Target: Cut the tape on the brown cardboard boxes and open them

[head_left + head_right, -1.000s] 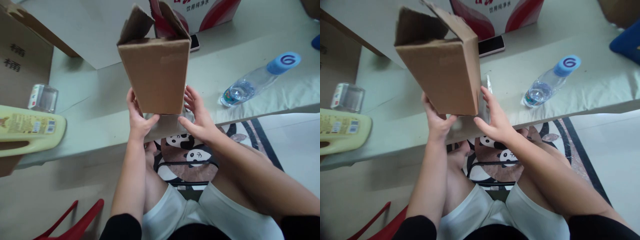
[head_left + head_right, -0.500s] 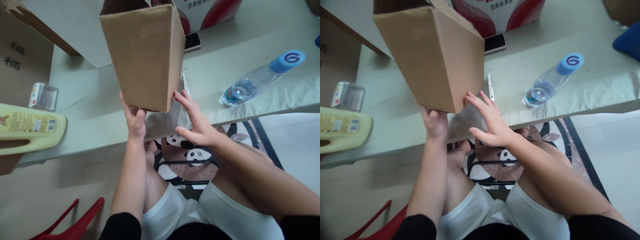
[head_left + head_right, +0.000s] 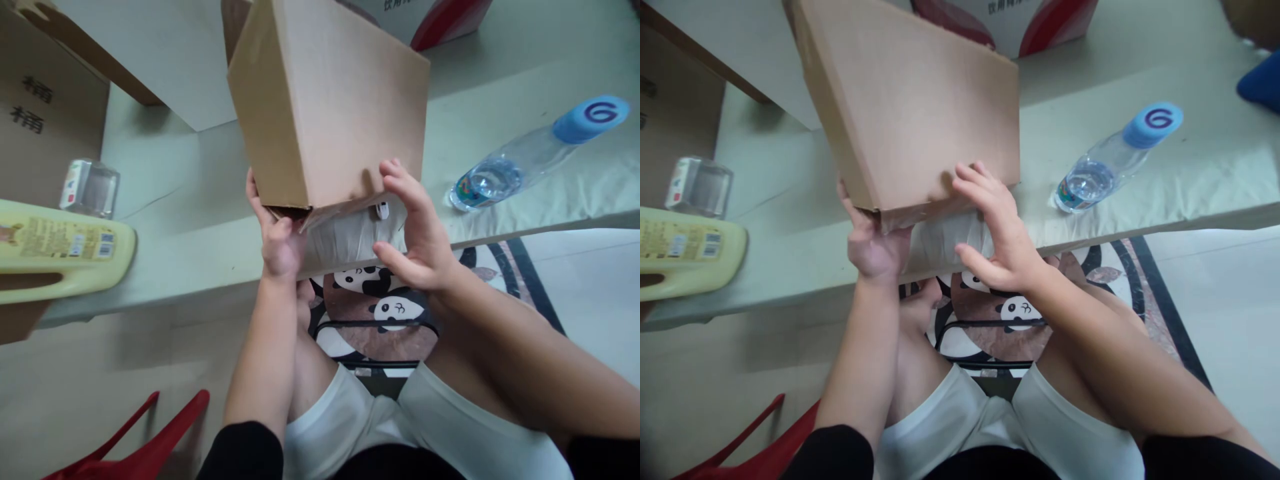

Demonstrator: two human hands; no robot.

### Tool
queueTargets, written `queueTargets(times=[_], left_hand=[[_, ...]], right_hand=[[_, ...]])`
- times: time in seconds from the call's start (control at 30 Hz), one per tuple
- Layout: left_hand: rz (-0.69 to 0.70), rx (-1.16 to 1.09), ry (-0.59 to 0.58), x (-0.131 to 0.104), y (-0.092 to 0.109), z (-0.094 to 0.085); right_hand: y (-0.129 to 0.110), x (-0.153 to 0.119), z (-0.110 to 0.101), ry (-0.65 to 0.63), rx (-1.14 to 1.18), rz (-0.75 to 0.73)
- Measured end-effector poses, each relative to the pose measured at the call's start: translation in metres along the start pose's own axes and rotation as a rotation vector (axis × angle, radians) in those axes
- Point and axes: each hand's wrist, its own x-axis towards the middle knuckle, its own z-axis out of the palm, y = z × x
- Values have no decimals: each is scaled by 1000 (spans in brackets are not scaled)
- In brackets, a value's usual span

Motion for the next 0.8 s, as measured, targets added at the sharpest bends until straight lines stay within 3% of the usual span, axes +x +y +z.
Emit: queueTargets(times=[0.07, 0.3, 0.53, 0.6, 0.8], left_hand=[[8, 20, 8, 2, -1, -3], [-69, 376, 236, 8, -6, -20], [-138, 568, 322, 14, -17, -47], [-154, 555, 294, 15, -17, -52], [-362, 384, 29, 8, 0, -47]], right_hand=[[4, 0, -1, 25, 26, 8], [8, 1, -13, 75, -110, 127], [32, -1, -17, 81, -275, 524], [37, 0, -14, 50, -271, 596], [48, 6, -7, -41, -266, 659]])
